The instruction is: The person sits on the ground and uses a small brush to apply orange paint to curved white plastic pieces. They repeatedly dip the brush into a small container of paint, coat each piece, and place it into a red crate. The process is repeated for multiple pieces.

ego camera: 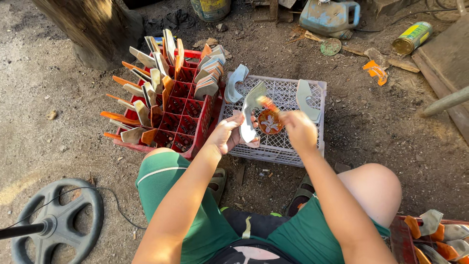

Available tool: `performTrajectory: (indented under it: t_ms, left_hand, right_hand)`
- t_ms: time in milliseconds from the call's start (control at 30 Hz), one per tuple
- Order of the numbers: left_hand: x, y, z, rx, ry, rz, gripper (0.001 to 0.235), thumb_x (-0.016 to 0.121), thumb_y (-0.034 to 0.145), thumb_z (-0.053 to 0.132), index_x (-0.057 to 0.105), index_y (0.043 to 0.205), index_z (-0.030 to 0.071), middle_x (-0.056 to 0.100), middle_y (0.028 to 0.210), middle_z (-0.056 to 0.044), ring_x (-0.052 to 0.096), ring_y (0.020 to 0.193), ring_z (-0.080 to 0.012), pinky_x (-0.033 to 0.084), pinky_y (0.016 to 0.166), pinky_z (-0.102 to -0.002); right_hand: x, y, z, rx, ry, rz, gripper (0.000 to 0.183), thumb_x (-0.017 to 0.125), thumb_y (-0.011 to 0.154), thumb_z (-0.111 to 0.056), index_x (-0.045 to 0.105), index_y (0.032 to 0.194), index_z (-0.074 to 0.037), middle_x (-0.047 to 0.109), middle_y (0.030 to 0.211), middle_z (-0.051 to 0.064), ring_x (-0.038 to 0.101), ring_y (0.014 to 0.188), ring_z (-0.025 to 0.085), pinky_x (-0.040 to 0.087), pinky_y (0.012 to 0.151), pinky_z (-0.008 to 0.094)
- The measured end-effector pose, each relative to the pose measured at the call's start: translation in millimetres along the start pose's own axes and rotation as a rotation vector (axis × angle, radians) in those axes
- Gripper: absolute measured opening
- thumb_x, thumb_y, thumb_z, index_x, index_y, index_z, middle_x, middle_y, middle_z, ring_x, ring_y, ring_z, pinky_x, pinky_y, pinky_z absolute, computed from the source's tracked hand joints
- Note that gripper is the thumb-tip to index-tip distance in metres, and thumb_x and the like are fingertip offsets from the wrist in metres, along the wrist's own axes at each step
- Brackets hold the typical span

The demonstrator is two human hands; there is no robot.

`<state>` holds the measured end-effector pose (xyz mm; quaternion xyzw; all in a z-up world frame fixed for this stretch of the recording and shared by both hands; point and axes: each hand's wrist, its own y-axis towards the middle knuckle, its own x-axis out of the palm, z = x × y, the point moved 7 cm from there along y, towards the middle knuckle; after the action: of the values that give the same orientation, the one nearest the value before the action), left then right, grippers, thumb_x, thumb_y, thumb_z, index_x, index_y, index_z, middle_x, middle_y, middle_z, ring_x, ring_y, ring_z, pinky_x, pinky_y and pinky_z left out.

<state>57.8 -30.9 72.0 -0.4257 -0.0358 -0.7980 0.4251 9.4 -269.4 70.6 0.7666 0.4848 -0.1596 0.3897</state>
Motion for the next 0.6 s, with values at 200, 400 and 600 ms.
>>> performTrajectory:
  t_ms: [200,400,600]
  left_hand:
    - [13.2,-15.4,26.4,0.207,0.06,-0.208,0.039,0.054,0.108,0.021,0.055,0.139,-0.002,0.069,0.121,-0.012,0.069,0.111,-0.0263,0.062,0.094,-0.05]
    - [-9.1,-8.5,25.0,0.2,-0.018,0.049,0.034,0.053,0.104,0.02,0.059,0.133,0.003,0.07,0.113,-0.004,0.071,0.108,-0.017,0.065,0.088,-0.049]
    - [-28.9,10.0,0.5,0.163,-0.018,0.141,0.027,0.059,0.104,0.021,0.067,0.122,0.002,0.07,0.109,-0.009,0.07,0.094,-0.0205,0.065,0.081,-0.045]
  right_hand:
    - [7.9,-1.0,40.7,0.248,-0.252,-0.135,0.025,0.064,0.101,-0.035,0.076,0.108,-0.014,0.072,0.102,0.015,0.068,0.092,0.037,0.053,0.079,0.045]
    - [19.6,-13.6,56.1,0.243,-0.272,-0.221,0.022,0.061,0.1,-0.031,0.07,0.108,-0.012,0.069,0.099,0.014,0.067,0.089,0.038,0.052,0.077,0.05]
    - [55.7,-22.7,67.8,0.242,-0.482,-0.393,0.016,0.055,0.101,-0.021,0.066,0.11,-0.013,0.062,0.105,0.017,0.068,0.088,0.043,0.053,0.076,0.056]
